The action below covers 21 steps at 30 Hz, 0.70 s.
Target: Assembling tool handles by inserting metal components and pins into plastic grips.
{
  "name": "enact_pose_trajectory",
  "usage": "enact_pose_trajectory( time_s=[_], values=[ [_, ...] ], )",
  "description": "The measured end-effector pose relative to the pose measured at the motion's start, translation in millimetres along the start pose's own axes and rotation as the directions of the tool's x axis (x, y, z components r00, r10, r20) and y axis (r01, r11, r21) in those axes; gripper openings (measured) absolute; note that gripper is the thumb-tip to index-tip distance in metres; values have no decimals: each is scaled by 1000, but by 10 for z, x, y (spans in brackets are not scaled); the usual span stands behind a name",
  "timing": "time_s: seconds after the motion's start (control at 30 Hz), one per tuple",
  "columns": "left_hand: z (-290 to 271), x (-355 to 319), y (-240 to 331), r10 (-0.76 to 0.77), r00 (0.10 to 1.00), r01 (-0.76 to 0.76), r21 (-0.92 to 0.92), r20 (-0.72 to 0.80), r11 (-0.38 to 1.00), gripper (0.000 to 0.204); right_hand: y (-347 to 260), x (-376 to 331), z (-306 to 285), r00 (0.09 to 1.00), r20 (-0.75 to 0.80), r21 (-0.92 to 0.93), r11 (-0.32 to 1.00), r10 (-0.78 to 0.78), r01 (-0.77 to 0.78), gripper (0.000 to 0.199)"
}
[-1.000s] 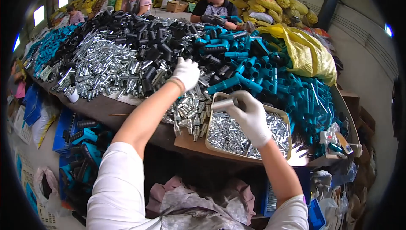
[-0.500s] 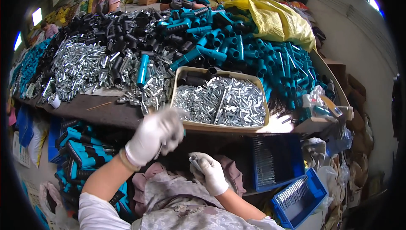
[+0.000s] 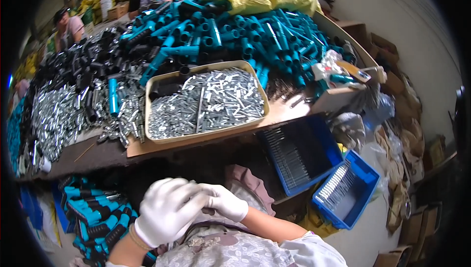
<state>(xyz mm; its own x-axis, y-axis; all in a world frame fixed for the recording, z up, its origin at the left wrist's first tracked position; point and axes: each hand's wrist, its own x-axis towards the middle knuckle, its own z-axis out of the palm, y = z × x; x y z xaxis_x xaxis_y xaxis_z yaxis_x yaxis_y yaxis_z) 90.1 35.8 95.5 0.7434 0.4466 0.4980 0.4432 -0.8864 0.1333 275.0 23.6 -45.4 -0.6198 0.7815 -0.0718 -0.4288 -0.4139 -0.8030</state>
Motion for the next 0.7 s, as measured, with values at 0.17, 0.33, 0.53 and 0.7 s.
enact_pose_trajectory(
  time_s=[0.17, 0.33, 0.53, 0.7],
  values=[
    [238, -122, 43, -592, 787, 490, -408, -174, 770, 68, -43, -39, 24, 993, 18, 321, 941, -113, 101, 67],
    [513, -280, 8, -516, 856, 312, -807, 9, 502, 45, -298, -50, -71, 996, 81, -369, 928, -24, 53, 53],
    [327, -459, -64, -590, 801, 542, -542, 102, 642, 43, -1895, -233, -968, 651, 96, -912, -328, -753, -246, 14],
    [487, -571, 65, -753, 647, 570, -732, 121, 373, 32, -3084, -193, -1687, 397, -551, -282, -284, -734, -916, 50]
  ],
)
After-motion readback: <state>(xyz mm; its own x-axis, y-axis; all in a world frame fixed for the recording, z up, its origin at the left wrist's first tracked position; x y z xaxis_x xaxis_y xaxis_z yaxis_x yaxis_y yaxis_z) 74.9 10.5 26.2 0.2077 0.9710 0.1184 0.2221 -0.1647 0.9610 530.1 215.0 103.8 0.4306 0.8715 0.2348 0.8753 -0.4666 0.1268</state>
